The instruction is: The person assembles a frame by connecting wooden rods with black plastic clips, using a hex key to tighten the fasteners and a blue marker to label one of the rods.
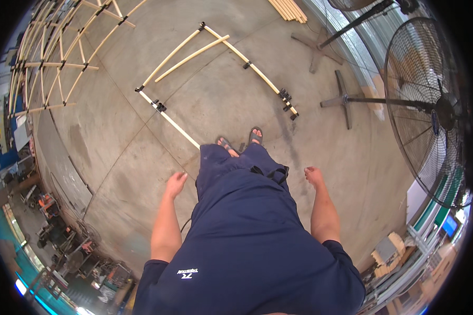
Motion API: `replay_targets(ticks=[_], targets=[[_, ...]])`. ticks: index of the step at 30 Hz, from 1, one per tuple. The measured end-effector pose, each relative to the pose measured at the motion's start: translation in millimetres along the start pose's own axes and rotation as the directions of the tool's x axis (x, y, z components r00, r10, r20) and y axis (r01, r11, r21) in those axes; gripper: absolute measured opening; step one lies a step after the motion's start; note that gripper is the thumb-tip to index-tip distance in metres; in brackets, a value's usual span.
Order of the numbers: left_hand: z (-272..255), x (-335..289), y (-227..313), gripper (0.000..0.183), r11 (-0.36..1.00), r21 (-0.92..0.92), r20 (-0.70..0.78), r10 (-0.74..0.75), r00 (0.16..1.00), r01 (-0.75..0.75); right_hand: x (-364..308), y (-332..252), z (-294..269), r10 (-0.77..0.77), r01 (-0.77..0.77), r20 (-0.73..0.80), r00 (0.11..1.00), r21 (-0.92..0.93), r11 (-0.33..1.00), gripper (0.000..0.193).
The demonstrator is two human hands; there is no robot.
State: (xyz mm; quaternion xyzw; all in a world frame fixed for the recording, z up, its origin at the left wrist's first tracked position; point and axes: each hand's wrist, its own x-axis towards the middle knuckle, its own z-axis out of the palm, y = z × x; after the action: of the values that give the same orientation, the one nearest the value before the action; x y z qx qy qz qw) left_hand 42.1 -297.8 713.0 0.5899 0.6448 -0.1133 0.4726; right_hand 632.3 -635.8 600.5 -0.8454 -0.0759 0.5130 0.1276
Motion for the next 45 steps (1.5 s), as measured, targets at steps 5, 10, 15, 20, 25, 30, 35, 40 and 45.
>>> replay_targets(ticks=[5,10,15,20,25,30,35,40,45], targets=[[38.8,-36.1,-92.7,0.052,0.937,-0.227,-0.041,-0.283,0.958,0.267,1.6,-73.3,-18.6,-0.213,0.218,-0.066,0.975,0.073,0.973,0.037],[55.9,-50.5,-89.9,0.048,0.853,-0.498,-0.163,-0.272,0.948,0.159,-7.4,-153.9,-10.0,-0.372,0.371,0.005,0.928,-0.101,0.923,0.038],[71.6,-33.1,-77.1,0.047,0.812,-0.583,-0.215,-0.183,0.959,0.024,3.7,-231.7,4.5,-0.593,0.57,0.021,0.805,-0.304,0.763,0.039],[104.1,-57.7,-131.6,0.046,0.766,-0.629,-0.155,-0.293,0.944,0.135,-55.6,-287.8,66.8,-0.562,0.556,0.113,0.819,-0.393,0.732,0.041],[119.4,-53.6,-183.6,0.046,0.72,-0.661,-0.098,-0.361,0.927,0.211,-36.4,-321.8,82.0,-0.65,0.631,0.156,0.744,-0.484,0.606,0.043],[100.1,-37.4,-185.8,0.046,0.681,-0.67,-0.09,-0.47,0.878,0.296,-20.8,-348.7,84.7,-0.567,0.565,0.166,0.807,-0.496,0.659,0.043],[49.4,9.1,-117.4,0.047,0.612,-0.748,-0.079,-0.466,0.881,0.257,36.8,-412.1,66.4,-0.571,0.516,0.104,0.814,-0.579,0.631,0.048],[2.7,64.8,-48.5,0.046,0.642,-0.718,-0.096,-0.473,0.876,0.268,119.3,-501.4,80.8,-0.502,0.469,0.097,0.859,-0.543,0.697,0.046],[-36.1,160.0,-10.7,0.048,0.706,-0.599,-0.052,-0.504,0.862,0.377,260.2,-590.6,134.2,-0.557,0.51,0.183,0.81,-0.688,0.516,0.044]])
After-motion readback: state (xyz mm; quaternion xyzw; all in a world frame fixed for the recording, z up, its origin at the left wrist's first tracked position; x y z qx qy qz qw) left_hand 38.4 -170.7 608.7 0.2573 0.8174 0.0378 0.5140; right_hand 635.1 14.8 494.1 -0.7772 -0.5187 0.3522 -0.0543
